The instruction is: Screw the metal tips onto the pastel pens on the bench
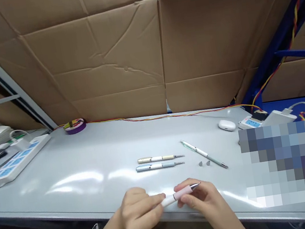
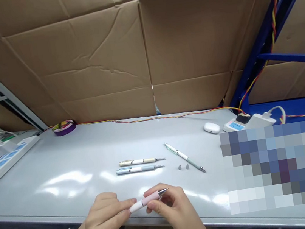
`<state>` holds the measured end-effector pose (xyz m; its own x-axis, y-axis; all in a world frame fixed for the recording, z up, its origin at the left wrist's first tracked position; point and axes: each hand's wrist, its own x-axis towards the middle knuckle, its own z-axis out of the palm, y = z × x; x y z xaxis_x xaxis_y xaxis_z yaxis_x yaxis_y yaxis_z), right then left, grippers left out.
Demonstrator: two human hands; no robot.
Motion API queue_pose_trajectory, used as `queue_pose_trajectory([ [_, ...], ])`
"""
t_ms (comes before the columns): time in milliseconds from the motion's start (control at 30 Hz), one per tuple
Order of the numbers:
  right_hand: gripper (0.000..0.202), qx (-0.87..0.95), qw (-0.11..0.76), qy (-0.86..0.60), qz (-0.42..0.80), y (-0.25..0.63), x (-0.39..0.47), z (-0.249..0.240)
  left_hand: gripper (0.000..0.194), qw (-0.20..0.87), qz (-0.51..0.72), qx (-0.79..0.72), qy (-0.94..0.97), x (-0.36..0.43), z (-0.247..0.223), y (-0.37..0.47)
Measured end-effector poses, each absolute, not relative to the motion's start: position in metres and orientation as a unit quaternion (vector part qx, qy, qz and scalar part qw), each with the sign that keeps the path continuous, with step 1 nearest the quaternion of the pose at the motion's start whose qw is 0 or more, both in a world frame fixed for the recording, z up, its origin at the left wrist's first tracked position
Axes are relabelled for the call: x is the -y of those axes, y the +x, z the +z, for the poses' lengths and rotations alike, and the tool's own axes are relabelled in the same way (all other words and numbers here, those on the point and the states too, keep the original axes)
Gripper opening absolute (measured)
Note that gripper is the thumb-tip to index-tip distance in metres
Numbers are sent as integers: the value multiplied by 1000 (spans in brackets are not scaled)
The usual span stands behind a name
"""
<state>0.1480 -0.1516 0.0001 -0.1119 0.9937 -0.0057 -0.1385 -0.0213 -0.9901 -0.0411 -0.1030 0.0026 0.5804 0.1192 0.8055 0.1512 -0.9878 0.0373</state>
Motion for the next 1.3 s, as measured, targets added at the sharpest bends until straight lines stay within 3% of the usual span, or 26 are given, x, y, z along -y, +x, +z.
queue_pose_trajectory([
  [133,24,488,508,-454,545,145,152,-1,50,7,-422,100,-901,101,2,-40],
  [267,24,462,571,-454,504,147,152,-9,25,-12,-404,179,-897,96,1,-38],
  [333,22,434,633,-469,437,157,152,-13,18,-24,-393,234,-889,93,2,-37],
  [467,21,367,701,-552,264,196,153,-10,26,7,-294,371,-881,88,-1,-35],
  [600,26,352,614,-691,151,238,154,-7,35,38,-211,471,-856,84,-11,-34],
  [800,30,506,381,-766,110,264,142,-29,32,23,-183,480,-857,83,-14,-33],
  [1067,31,643,387,-660,-40,249,137,-32,19,-22,-204,449,-870,81,-12,-34],
  [1300,22,663,363,-654,-10,247,137,-31,19,-120,-232,403,-877,82,-9,-35],
])
